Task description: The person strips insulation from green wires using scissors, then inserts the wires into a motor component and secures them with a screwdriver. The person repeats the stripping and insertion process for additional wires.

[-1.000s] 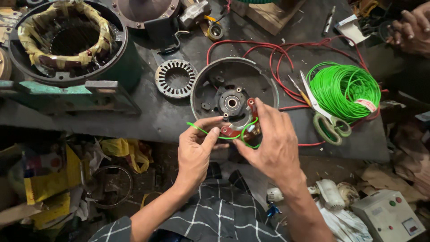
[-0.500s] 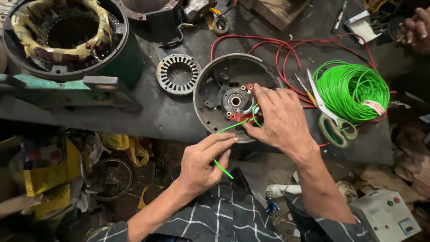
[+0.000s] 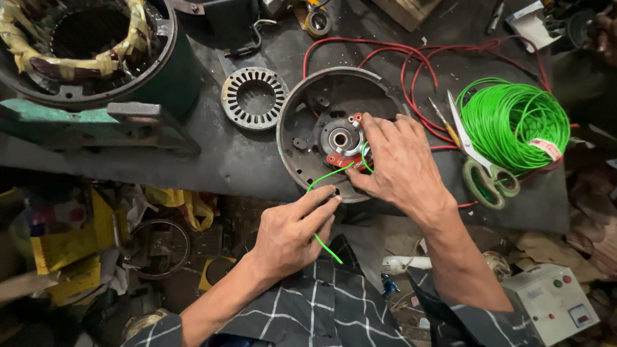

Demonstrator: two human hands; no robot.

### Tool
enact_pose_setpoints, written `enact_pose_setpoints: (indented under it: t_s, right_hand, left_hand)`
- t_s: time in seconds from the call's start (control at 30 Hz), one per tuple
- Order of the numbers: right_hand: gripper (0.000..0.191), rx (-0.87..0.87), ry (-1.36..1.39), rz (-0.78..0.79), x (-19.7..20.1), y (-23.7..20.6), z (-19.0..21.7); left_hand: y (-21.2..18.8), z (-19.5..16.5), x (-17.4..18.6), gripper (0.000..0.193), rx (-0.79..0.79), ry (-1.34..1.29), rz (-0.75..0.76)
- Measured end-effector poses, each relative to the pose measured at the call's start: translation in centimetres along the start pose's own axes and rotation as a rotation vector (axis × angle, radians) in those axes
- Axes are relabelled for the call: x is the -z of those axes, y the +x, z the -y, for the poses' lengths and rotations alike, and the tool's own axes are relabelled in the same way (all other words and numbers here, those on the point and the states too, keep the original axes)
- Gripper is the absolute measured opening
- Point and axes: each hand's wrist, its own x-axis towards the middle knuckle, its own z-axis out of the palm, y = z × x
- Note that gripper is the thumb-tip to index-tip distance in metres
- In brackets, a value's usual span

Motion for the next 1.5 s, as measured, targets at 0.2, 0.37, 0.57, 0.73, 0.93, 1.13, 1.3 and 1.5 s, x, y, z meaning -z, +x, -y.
enact_pose_setpoints:
  t_s: [0.2, 0.37, 0.57, 0.73, 0.93, 1.13, 1.3, 1.5]
  right_hand:
    - [0.085, -0.002, -0.002, 0.010, 0.0, -0.5, -0.2]
    - [0.086, -0.012, -0.006, 0.030, 0.5, -0.8, -0.7]
    - [0.087, -0.008, 0.014, 0.039, 0.7, -1.1, -0.6]
    - [0.088, 0.002, -0.006, 0.034, 1.2, -1.7, -1.2]
    - [0.087, -0.004, 0.009, 0.058, 1.6, -2.1, -1.4]
    - [0.084, -0.024, 0.018, 0.066, 1.9, -2.3, -1.3]
    - [0.083, -0.012, 0.035, 0.050, 2.3, -2.7, -1.7]
    - [0.081, -0.018, 0.064, 0.046, 2.5, -2.8, -1.3]
  left_hand:
    - [0.0, -0.3, 0.0, 0.034, -0.027, 0.031, -0.007]
    - [0.5, -0.6, -0.8, 0.033, -0.021, 0.078, -0.003]
    - [0.6, -0.6, -0.8, 0.029, 0.014, 0.140, 0.034]
    - [1.1, -1.3, -1.8, 0.038, 0.026, 0.156, 0.016]
    - [1.3, -1.7, -2.3, 0.039, 0.060, 0.174, 0.079]
    - [1.7, -2.1, -2.4, 0.034, 0.084, 0.156, 0.126]
    - [2.2, -2.6, -3.1, 0.029, 0.107, 0.137, 0.152]
    - [2.2, -2.6, -2.9, 0.027, 0.130, 0.133, 0.186]
